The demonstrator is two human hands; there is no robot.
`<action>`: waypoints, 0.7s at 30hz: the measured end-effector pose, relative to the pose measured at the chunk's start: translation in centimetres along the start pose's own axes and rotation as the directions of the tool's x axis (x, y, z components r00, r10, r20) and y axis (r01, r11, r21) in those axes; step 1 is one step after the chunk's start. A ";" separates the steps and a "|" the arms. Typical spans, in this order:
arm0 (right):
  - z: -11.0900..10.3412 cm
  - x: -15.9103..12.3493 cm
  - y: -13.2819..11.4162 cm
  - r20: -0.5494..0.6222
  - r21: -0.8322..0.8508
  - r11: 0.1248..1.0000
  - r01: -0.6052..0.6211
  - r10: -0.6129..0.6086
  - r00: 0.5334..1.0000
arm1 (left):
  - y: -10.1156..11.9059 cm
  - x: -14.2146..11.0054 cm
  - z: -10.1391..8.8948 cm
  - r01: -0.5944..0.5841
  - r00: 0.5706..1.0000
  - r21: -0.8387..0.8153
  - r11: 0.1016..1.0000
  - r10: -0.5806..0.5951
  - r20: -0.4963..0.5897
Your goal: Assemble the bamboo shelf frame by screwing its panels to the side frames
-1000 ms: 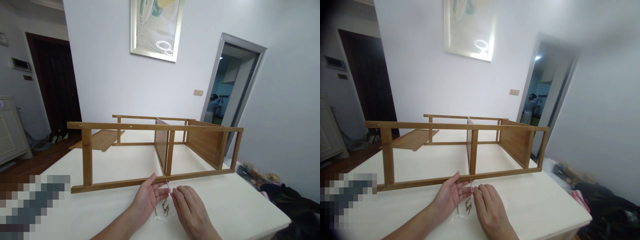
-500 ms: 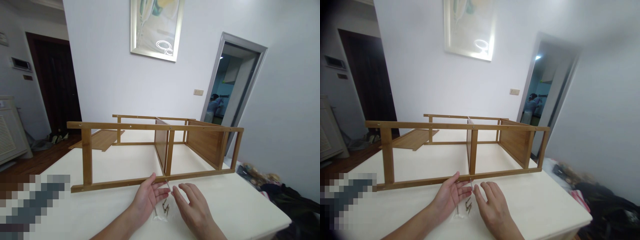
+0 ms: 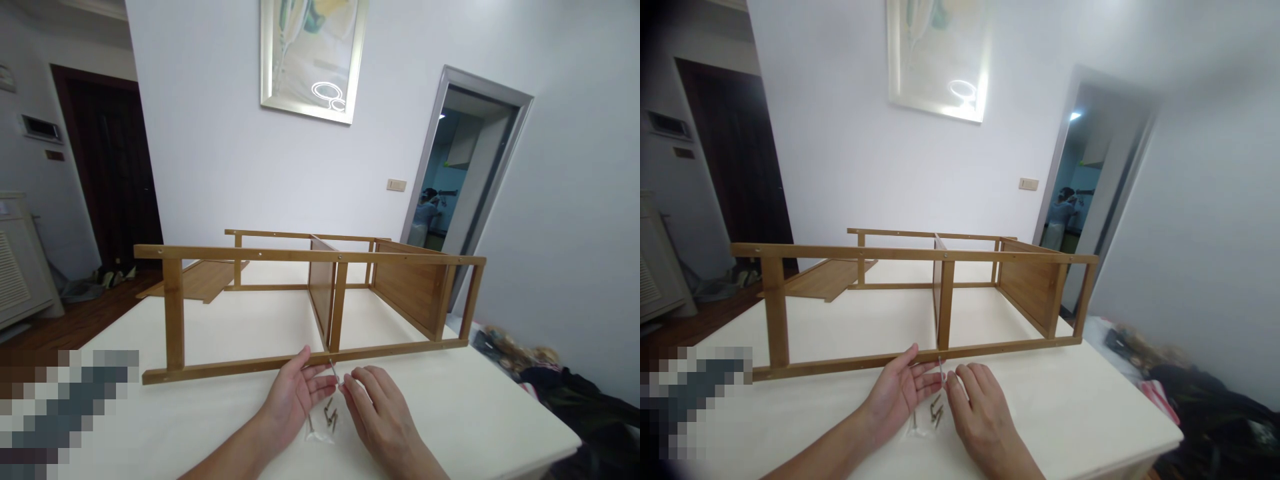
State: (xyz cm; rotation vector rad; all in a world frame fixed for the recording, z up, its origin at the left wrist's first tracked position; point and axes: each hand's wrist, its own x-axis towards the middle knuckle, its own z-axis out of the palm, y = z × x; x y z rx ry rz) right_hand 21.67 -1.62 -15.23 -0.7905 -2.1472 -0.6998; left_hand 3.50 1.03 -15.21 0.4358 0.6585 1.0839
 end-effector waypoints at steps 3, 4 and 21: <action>0.0 0.0 0.2 0.001 -0.037 0.999 0.009 -0.008 1.000 | 0.1 -0.1 0.2 0.004 1.000 0.006 1.000 -0.004 0.001; -0.1 0.0 0.3 0.006 -0.042 0.999 0.009 -0.009 1.000 | 0.1 -0.1 0.2 0.005 1.000 0.010 1.000 -0.005 0.004; 0.2 0.1 0.1 -0.024 -0.066 0.998 -0.016 0.015 1.000 | 0.1 0.0 0.0 0.004 1.000 0.018 1.000 -0.004 0.028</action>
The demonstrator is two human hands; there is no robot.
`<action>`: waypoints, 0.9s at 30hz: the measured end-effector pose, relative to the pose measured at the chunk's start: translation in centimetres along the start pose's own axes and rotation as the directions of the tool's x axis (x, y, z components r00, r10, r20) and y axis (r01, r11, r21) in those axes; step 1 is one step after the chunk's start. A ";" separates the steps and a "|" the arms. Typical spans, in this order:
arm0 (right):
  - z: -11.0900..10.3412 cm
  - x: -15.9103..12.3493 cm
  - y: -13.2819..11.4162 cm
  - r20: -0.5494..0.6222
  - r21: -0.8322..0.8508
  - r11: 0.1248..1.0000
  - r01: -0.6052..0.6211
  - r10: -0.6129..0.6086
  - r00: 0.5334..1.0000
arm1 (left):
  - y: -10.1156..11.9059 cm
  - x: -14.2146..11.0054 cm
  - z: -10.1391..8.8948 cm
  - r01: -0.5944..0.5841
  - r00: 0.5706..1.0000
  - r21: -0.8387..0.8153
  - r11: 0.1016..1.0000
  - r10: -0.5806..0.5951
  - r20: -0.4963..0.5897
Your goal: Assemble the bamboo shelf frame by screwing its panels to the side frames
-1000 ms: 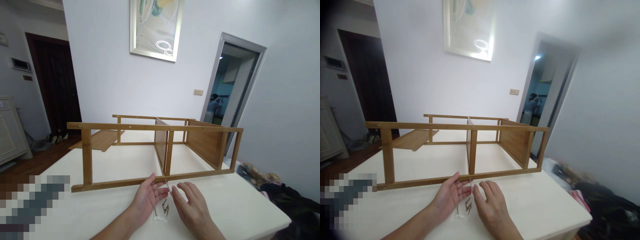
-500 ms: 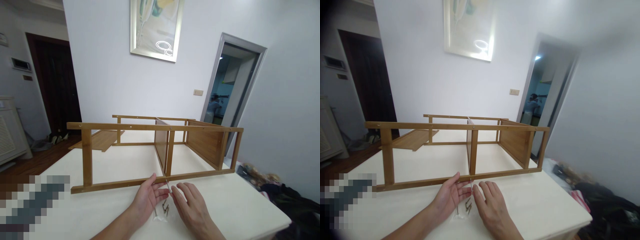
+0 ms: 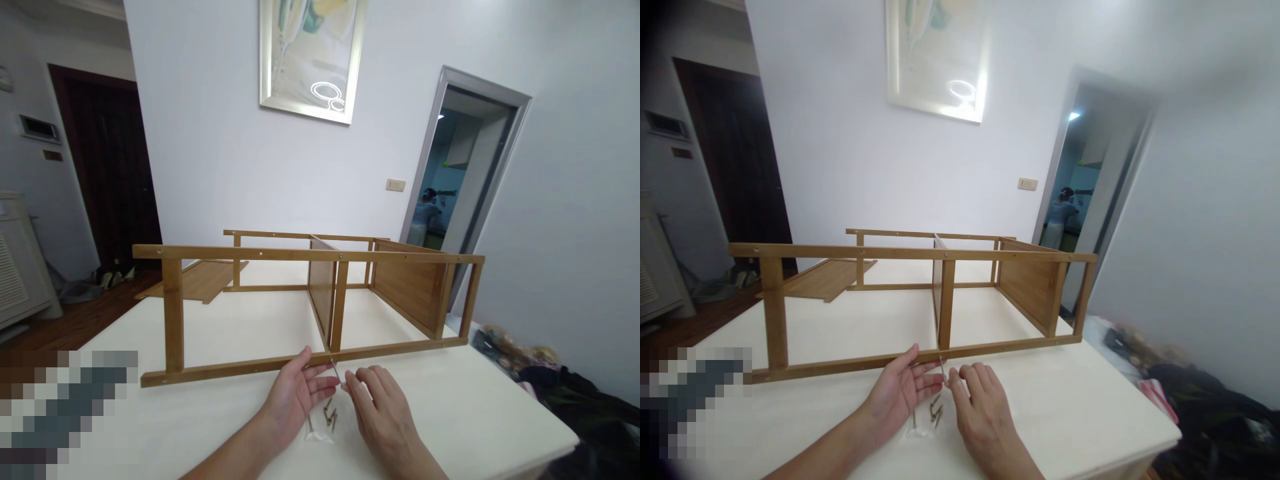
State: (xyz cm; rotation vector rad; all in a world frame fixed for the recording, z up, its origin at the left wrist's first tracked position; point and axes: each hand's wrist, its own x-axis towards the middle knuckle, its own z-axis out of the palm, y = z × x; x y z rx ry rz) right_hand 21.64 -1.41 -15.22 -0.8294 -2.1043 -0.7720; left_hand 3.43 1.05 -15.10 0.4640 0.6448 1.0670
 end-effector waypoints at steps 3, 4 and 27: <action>-0.1 0.2 -0.2 -0.005 -0.001 1.000 -0.012 0.012 1.000 | 0.0 -0.1 0.1 -0.001 1.000 0.005 1.000 0.001 -0.004; -0.1 0.3 -0.3 -0.007 0.000 1.000 -0.016 0.016 1.000 | 0.0 -0.1 0.1 -0.001 1.000 0.006 1.000 0.001 -0.003; 0.1 -0.3 -0.4 0.022 0.105 0.993 -0.061 0.059 0.998 | 0.1 -0.3 0.3 0.007 1.000 -0.007 1.000 -0.007 -0.007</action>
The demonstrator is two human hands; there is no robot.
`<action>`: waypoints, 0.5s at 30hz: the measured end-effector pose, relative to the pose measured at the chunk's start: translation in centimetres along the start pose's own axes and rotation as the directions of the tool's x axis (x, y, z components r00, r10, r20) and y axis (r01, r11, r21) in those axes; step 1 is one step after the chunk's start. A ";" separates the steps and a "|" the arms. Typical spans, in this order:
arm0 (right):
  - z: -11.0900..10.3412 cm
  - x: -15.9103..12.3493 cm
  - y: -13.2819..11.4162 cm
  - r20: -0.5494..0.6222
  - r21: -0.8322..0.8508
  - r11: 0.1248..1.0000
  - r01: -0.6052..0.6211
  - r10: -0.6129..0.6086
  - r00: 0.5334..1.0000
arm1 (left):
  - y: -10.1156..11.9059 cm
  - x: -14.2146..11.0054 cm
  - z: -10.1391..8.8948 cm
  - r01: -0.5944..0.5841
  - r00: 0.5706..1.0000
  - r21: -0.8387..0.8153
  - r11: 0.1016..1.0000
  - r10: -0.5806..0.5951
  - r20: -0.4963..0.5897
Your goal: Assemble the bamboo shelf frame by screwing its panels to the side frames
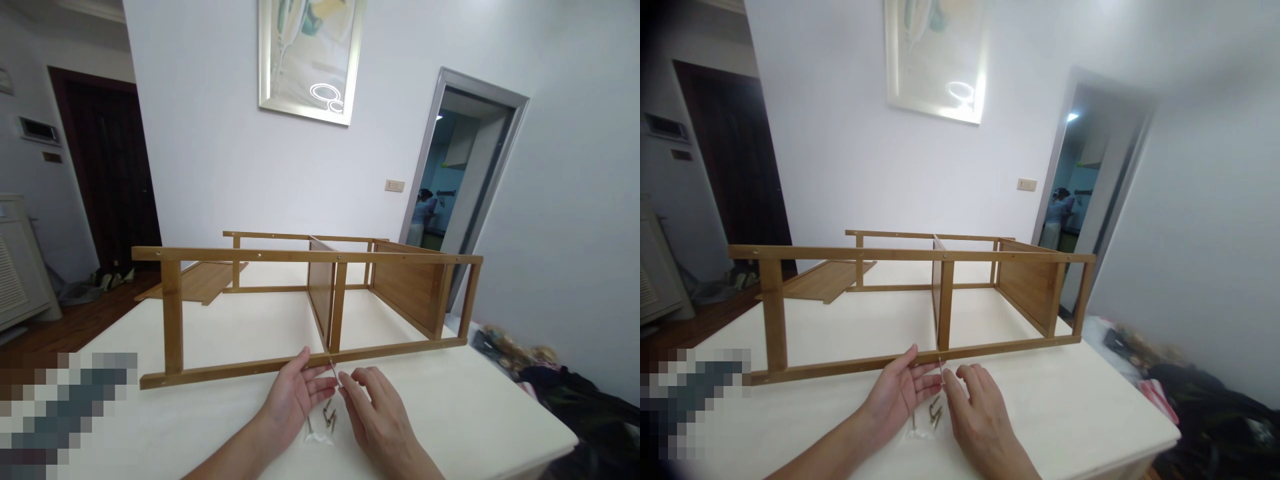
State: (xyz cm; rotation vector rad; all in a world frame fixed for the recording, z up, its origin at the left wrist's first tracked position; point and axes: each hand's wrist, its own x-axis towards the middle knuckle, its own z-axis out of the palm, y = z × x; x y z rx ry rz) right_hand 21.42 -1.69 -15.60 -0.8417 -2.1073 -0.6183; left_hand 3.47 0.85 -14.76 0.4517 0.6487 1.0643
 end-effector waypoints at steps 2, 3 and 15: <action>-0.1 0.1 -0.1 -0.013 0.018 1.000 -0.018 0.018 1.000 | 0.0 -0.1 0.1 -0.001 1.000 -0.004 1.000 0.001 0.000; -0.1 0.2 -0.2 -0.022 0.037 0.999 -0.033 0.033 0.999 | 0.0 -0.1 0.1 -0.003 1.000 -0.005 1.000 0.003 -0.002; 0.1 1.1 -1.5 0.239 0.458 0.719 -0.523 0.467 0.851 | -0.1 0.0 -0.1 -0.012 1.000 -0.002 1.000 0.012 0.005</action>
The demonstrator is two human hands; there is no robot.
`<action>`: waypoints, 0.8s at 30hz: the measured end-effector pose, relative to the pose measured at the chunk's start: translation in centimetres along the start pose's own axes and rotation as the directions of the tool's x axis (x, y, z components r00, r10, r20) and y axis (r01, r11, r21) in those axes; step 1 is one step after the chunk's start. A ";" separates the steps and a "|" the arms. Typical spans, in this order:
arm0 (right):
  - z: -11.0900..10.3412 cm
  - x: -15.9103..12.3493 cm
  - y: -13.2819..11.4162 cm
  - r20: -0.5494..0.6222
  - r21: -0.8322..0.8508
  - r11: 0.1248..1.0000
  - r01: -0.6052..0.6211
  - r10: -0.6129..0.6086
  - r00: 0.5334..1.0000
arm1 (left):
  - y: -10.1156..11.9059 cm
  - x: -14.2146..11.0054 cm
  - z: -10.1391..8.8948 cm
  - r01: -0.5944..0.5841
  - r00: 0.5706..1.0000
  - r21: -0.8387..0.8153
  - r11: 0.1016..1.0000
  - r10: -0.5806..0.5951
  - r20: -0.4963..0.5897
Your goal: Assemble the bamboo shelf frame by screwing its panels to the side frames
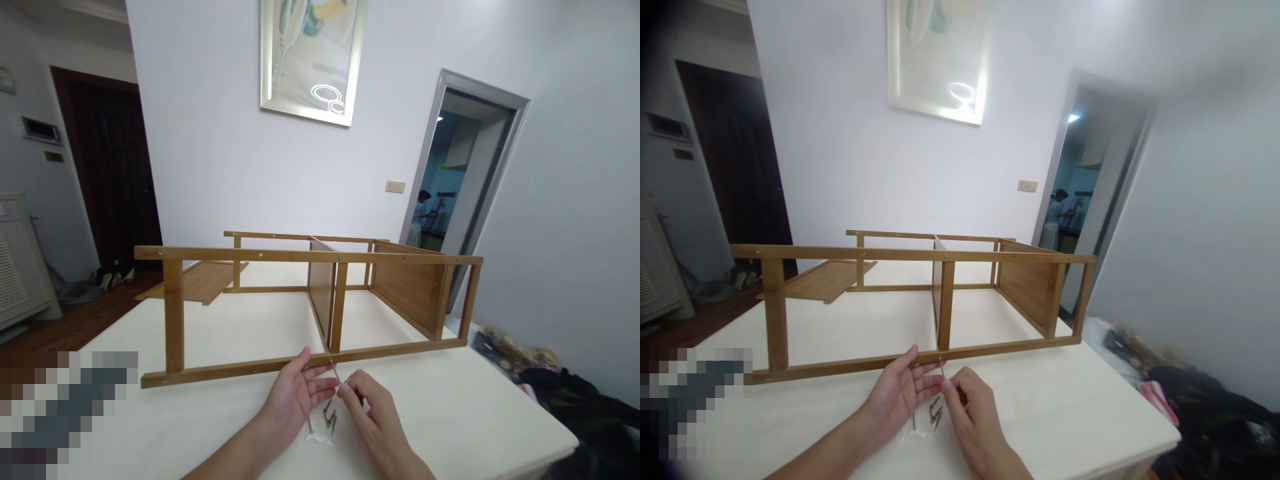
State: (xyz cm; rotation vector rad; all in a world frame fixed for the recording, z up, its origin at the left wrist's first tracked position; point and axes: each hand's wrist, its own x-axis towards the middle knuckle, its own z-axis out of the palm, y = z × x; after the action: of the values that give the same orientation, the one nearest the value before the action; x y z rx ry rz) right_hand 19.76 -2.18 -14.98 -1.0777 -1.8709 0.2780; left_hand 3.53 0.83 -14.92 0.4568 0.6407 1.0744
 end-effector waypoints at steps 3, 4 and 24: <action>0.7 -0.2 -0.5 -0.032 0.007 0.999 -0.044 0.044 0.998 | 0.0 0.0 -0.1 0.000 1.000 -0.009 1.000 0.000 -0.002; 0.9 -0.3 -0.5 -0.048 0.001 0.999 -0.048 0.048 0.998 | 0.0 0.1 -0.1 0.000 1.000 -0.012 1.000 0.000 -0.004; 1.1 -0.3 0.2 -0.086 -0.019 1.000 0.000 -0.002 0.996 | 0.0 0.0 -0.1 -0.013 1.000 0.010 1.000 0.012 0.005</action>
State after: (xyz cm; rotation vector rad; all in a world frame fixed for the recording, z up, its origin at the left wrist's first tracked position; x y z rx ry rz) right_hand 19.01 -2.00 -15.87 -1.0846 -1.8011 0.2104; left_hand 3.52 0.87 -14.98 0.4724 0.6403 1.0821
